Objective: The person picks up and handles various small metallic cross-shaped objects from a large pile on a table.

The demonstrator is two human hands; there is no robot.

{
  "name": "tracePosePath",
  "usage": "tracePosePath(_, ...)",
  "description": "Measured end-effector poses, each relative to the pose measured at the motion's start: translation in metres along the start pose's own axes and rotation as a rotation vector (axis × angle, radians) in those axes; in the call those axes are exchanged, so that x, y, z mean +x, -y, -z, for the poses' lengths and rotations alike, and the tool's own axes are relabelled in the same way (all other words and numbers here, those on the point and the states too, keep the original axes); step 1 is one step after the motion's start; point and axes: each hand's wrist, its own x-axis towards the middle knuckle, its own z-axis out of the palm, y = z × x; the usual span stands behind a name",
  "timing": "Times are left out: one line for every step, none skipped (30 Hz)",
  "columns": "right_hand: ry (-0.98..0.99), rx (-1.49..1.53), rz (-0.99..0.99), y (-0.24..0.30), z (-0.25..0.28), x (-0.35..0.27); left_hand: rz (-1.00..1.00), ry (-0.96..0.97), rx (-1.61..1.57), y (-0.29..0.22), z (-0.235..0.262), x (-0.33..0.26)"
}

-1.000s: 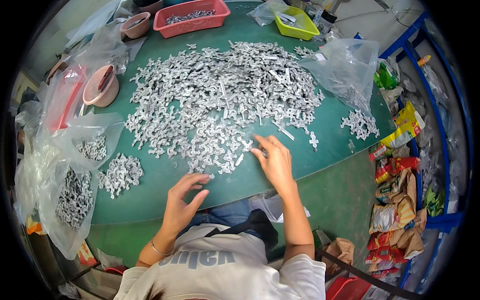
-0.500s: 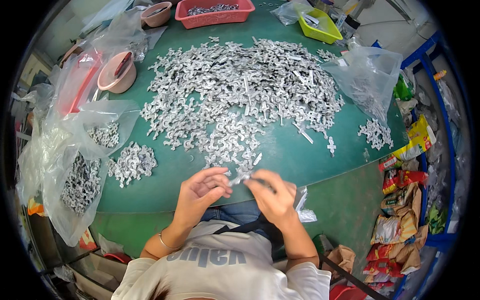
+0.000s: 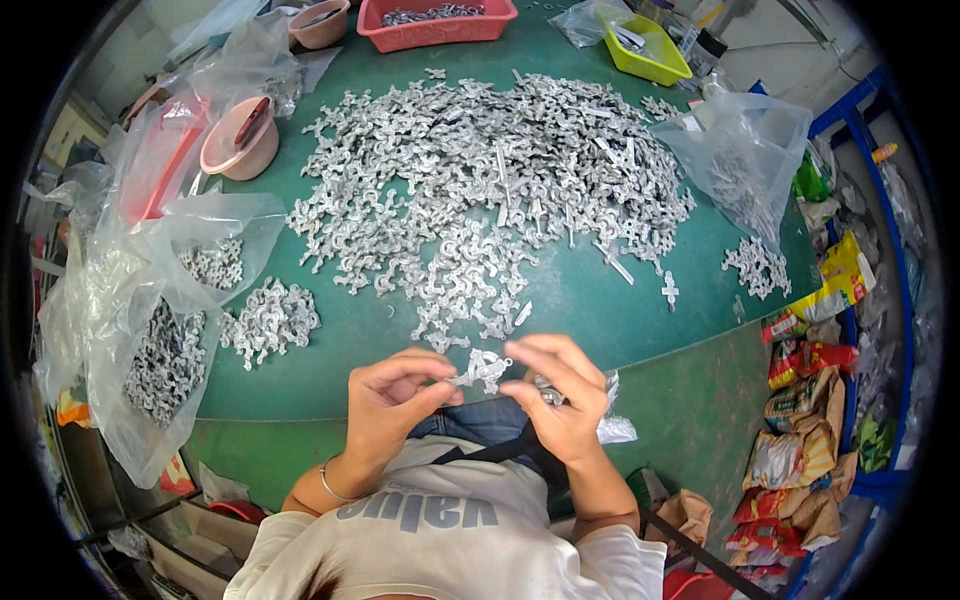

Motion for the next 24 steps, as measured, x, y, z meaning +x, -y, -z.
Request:
tracePosePath(0.052, 0.038, -0.017, -0.001, 0.001, -0.001, 0.007, 0.013, -0.011, -0.001, 0.000, 0.000)
tracePosePath(0.047, 0.093, -0.101, 0.005, -0.001, 0.001, 0.013, 0.026, -0.022, -0.001, 0.000, 0.000)
tracePosePath(0.017, 0.149, -0.123, 0.006, -0.002, 0.000, 0.035, 0.026, -0.030, -0.002, 0.000, -0.001)
tracePosePath(-0.013, 0.204, -0.145, 0.006, -0.004, -0.002, 0.057, 0.026, -0.038, -0.002, -0.001, -0.001)
tracePosePath(-0.042, 0.261, -0.167, 0.005, -0.004, -0.003, 0.078, 0.024, -0.045, -0.002, -0.001, -0.001)
tracePosePath(-0.040, 0.275, -0.211, 0.006, -0.004, -0.003, 0.066, 0.035, -0.039, -0.002, 0.000, -0.001)
tracePosePath(-0.038, 0.288, -0.256, 0.008, -0.004, -0.002, 0.055, 0.046, -0.033, -0.002, 0.000, -0.002)
tracePosePath(-0.038, 0.299, -0.300, 0.010, -0.004, -0.002, 0.044, 0.058, -0.028, -0.002, 0.000, -0.002)
tracePosePath(-0.045, 0.357, -0.315, 0.009, -0.004, -0.002, 0.051, 0.083, -0.023, -0.003, 0.000, -0.002)
tracePosePath(-0.051, 0.415, -0.330, 0.006, -0.004, -0.003, 0.057, 0.108, -0.018, -0.003, 0.001, -0.003)
tracePosePath(-0.056, 0.473, -0.344, 0.004, -0.005, -0.003, 0.062, 0.133, -0.012, -0.003, 0.002, -0.003)
tracePosePath(-0.068, 0.478, -0.324, 0.004, -0.005, -0.003, 0.035, 0.125, 0.010, -0.003, 0.001, -0.003)
tracePosePath(-0.080, 0.483, -0.303, 0.005, -0.006, -0.003, 0.007, 0.117, 0.031, -0.004, 0.000, -0.003)
tracePosePath(-0.089, 0.489, -0.283, 0.005, -0.007, -0.003, -0.020, 0.106, 0.054, -0.005, -0.001, -0.004)
tracePosePath(-0.093, 0.458, -0.268, 0.005, -0.007, -0.003, -0.062, 0.087, 0.103, -0.006, -0.003, -0.005)
tracePosePath(-0.096, 0.428, -0.253, 0.006, -0.007, -0.003, -0.103, 0.067, 0.152, -0.007, -0.005, -0.007)
tracePosePath(-0.100, 0.396, -0.238, 0.007, -0.007, -0.004, -0.144, 0.049, 0.200, -0.008, -0.006, -0.008)
tracePosePath(-0.107, 0.384, -0.229, 0.007, -0.007, -0.004, -0.219, 0.072, 0.312, -0.008, -0.005, -0.007)
tracePosePath(-0.114, 0.372, -0.220, 0.007, -0.007, -0.004, -0.293, 0.094, 0.424, -0.009, -0.003, -0.007)
tracePosePath(-0.121, 0.359, -0.211, 0.007, -0.007, -0.004, -0.367, 0.117, 0.535, -0.010, -0.002, -0.007)
tracePosePath(-0.120, 0.359, -0.197, 0.007, -0.007, -0.004, -0.365, 0.110, 0.539, -0.010, -0.002, -0.008)
tracePosePath(-0.118, 0.358, -0.182, 0.007, -0.007, -0.004, -0.364, 0.103, 0.542, -0.010, -0.003, -0.009)
tracePosePath(-0.117, 0.358, -0.167, 0.008, -0.007, -0.004, -0.362, 0.096, 0.546, -0.011, -0.004, -0.010)
tracePosePath(-0.116, 0.362, -0.161, 0.008, -0.007, -0.004, -0.367, 0.097, 0.551, -0.011, -0.004, -0.010)
